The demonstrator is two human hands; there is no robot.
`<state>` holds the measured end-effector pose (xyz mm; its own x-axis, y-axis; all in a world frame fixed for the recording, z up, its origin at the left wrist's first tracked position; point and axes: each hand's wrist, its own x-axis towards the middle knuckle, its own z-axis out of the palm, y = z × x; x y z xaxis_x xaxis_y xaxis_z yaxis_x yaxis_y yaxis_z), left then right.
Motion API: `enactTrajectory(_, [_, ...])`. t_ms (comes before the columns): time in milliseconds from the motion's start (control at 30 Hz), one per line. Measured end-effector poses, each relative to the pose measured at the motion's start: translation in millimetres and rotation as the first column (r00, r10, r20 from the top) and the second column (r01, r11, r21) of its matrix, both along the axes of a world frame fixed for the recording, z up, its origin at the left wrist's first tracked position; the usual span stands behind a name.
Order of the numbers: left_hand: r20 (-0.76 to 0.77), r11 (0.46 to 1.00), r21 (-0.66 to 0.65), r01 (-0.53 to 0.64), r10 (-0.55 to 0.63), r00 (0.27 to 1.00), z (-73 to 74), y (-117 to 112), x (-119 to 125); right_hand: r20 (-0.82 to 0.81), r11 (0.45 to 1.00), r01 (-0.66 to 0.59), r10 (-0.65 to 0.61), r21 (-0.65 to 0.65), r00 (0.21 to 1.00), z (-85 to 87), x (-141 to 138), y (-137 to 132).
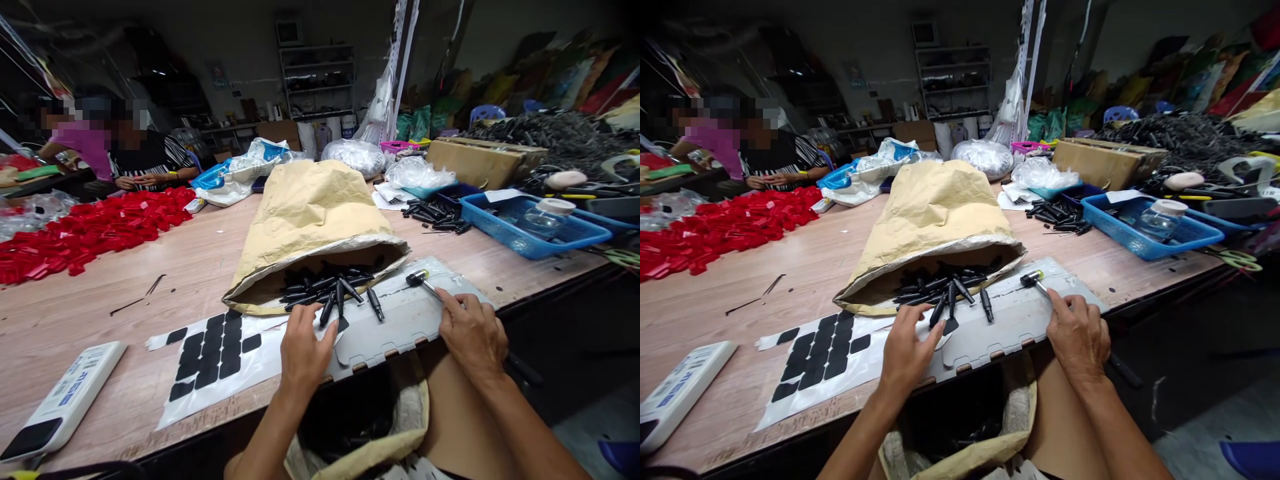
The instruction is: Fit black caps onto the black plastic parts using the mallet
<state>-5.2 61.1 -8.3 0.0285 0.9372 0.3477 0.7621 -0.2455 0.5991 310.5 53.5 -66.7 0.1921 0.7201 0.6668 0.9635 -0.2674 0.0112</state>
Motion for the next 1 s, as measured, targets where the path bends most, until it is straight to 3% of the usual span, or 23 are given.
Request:
enactTrajectory(100, [-0.009,0.992,-0.122,0.019,-0.020,1.000,-5.7,20,-6,-0.064,1.000,-0.017,0.016,-0.019,0.998,3.0,4,1])
enactTrajectory(267, [0.069,0.985,-0.141,0.104,-0.095,0.993,-14.0,6,-24,-0.374,0.990,-0.134,0.105,-0.050,0.922,15.0,5,-1])
enactTrajectory(333, [0.070,0.976,-0.162,0.148,-0.138,0.988,-14.7,2,-29,-0.556,0.982,-0.180,0.177,0.050,0.812,23.0,-9,-7])
enactTrajectory(433, [0.068,0.969,-0.188,0.159,-0.149,0.987,-15.1,1,-30,-0.765,0.945,-0.273,0.310,0.182,0.564,37.2,-48,-22])
enactTrajectory(533, [0.077,0.967,-0.200,0.157,-0.144,0.987,-14.5,4,-29,-0.778,0.843,-0.495,0.451,0.210,0.438,48.3,-91,-39])
enactTrajectory(633, [0.094,0.966,-0.210,0.152,-0.135,0.986,-14.1,4,-29,-0.692,0.721,-0.677,0.565,0.149,0.449,51.0,-121,-49])
enactTrajectory(700, [0.101,0.964,-0.223,0.144,-0.124,0.987,-14.6,3,-29,-0.615,0.686,-0.722,0.609,0.091,0.501,50.0,-132,-51])
enactTrajectory(1000, [0.139,0.965,-0.230,0.130,-0.099,0.985,-17.6,5,-29,-0.377,0.668,-0.744,0.694,0.018,0.613,41.8,-144,-54])
